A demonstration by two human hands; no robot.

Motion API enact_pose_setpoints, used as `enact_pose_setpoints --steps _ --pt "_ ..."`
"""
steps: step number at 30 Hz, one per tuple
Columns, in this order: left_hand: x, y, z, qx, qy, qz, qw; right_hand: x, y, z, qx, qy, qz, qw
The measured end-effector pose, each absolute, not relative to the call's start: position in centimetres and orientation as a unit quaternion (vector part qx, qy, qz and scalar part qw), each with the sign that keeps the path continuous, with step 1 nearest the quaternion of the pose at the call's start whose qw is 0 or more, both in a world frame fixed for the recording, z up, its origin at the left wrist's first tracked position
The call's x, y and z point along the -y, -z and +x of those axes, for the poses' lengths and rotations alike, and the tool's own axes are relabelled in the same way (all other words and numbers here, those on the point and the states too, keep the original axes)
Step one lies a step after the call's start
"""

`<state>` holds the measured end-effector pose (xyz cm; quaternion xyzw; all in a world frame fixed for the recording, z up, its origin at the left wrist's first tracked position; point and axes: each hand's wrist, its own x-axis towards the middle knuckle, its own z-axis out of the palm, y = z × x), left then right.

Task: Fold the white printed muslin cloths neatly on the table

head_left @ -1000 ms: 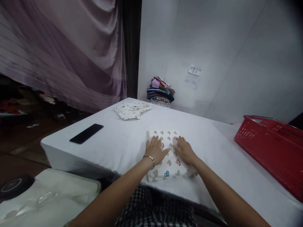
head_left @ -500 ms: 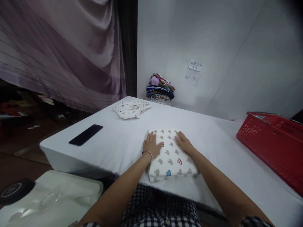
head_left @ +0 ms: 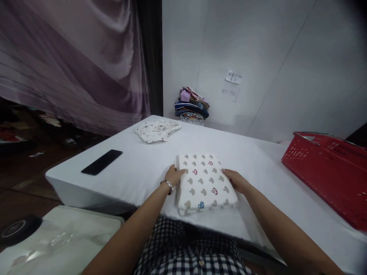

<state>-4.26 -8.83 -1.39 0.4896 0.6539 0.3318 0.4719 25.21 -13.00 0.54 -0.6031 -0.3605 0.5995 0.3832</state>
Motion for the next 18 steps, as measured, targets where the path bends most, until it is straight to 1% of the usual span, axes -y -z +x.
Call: enact_pose_setpoints --steps 3,6,13,18 --pt "8.6 1.3 -4.3 -0.65 -0.335 0.474 0.491 12.5 -0.9 24.8 0.351 -0.661 -0.562 0.353" --pt "8.4 0.9 -4.1 -0.64 -0.334 0.444 0.53 12.4 -1.0 24.5 0.345 -0.678 -0.553 0.34" --pt "8.6 -0.7 -3.9 -0.573 -0.29 0.381 0.665 12.8 -1.0 24.1 0.364 -0.643 -0.547 0.394" --pt "9.2 -1.3 -4.2 -0.558 -0.258 0.354 0.704 12.8 -1.0 24.2 0.375 -0.618 -0.564 0.4"
